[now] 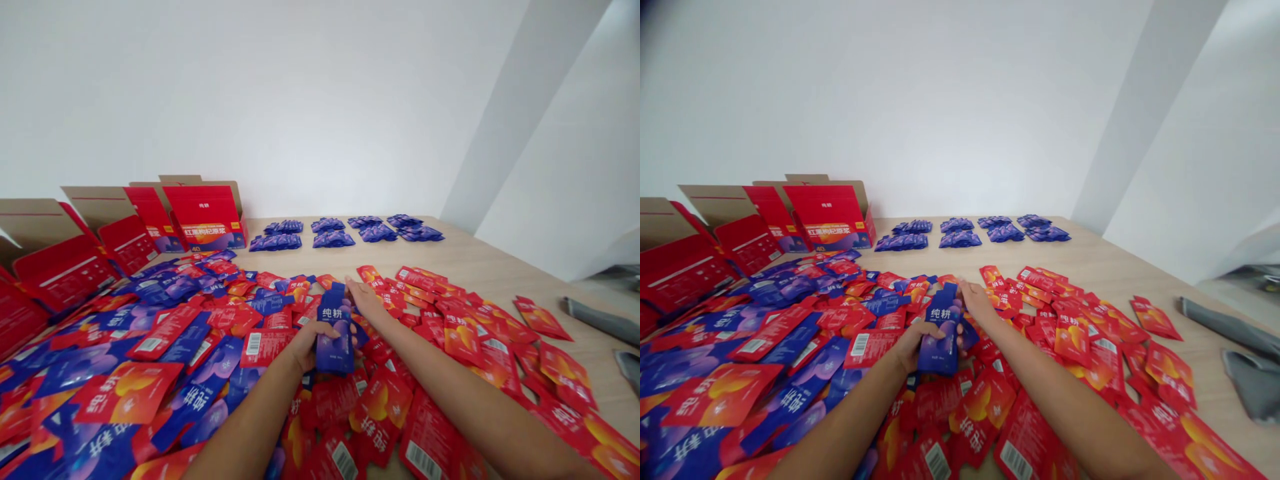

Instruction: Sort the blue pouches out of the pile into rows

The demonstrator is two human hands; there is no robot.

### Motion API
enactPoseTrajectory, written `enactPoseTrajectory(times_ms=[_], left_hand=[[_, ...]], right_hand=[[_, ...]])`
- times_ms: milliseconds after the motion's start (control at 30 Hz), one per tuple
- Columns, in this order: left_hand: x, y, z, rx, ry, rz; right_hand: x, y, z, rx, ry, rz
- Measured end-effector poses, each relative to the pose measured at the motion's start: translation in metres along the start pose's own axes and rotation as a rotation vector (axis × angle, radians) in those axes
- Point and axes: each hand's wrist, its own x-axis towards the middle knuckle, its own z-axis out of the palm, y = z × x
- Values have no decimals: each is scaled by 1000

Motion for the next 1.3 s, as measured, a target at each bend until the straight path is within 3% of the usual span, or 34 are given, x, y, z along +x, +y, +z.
enactPoseTrajectory(times_ms=[200,333,433,633,867,1033,1200,1300], left_hand=[[6,7,-2,-115,-19,133],[7,7,-5,-113,22,193],[10,7,-6,-87,61,229],[17,5,-11,-141,133,266],[17,4,-9,-103,154,228],[16,3,-5,-87,156,226],[20,2,-8,-87,174,233],[20,2,-6,-136,172,253]], right_hand=[[-4,41,-35,-421,-88,-180],[-8,53,-53,-830,-112,-142],[-8,47,-58,-943,-110,-101],[-9,17,-43,-1018,-302,-123],[-8,2,-14,-1056,-259,-31],[-4,7,-27,-989,-176,13],[-3,6,-52,-889,-12,60],[-11,-2,-59,-612,60,-127]])
